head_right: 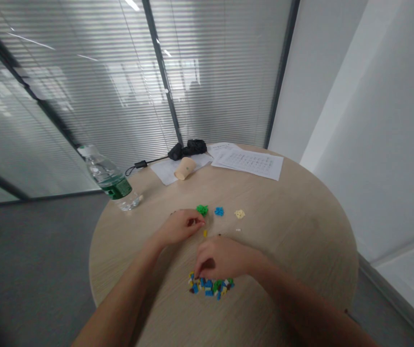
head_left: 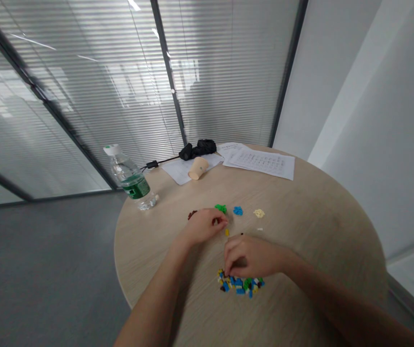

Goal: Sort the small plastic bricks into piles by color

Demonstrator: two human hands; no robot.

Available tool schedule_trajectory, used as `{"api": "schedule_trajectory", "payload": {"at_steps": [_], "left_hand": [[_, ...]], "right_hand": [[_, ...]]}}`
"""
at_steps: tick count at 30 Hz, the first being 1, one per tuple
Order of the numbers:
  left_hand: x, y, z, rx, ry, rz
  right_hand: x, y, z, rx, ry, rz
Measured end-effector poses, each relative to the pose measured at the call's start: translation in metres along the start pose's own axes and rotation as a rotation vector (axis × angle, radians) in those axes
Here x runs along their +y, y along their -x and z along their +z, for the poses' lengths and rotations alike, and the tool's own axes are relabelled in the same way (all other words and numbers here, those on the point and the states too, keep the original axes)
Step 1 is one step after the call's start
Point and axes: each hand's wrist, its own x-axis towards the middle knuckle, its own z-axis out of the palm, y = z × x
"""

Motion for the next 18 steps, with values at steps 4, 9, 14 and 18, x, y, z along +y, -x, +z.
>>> {"api": "schedule_trajectory", "payload": {"at_steps": [4, 9, 14, 18], "left_hand": [[0.0002, 0.0005, -0.0015, -0.009, -0.085, -0.031], [0.0001, 0.0007, -0.0026, 0.0, -0.045, -0.001], [-0.0027, 0.0004, -0.0001, 0.0, -0.048, 0.011], [-0.0043, -0.0003, 0.0009, 0.008, -0.032, 0.022]], "right_hand": [[0.0012, 0.0021, -0.0001, -0.049, -0.011, 0.017], [0.0011, 0.0029, -0.0001, -0.088, -0.019, 0.044], [-0.0018, 0.0, -0.0023, -0.11, -0.018, 0.035], [-0.0016, -0.0003, -0.0037, -0.089, -0.058, 0.028]]}}
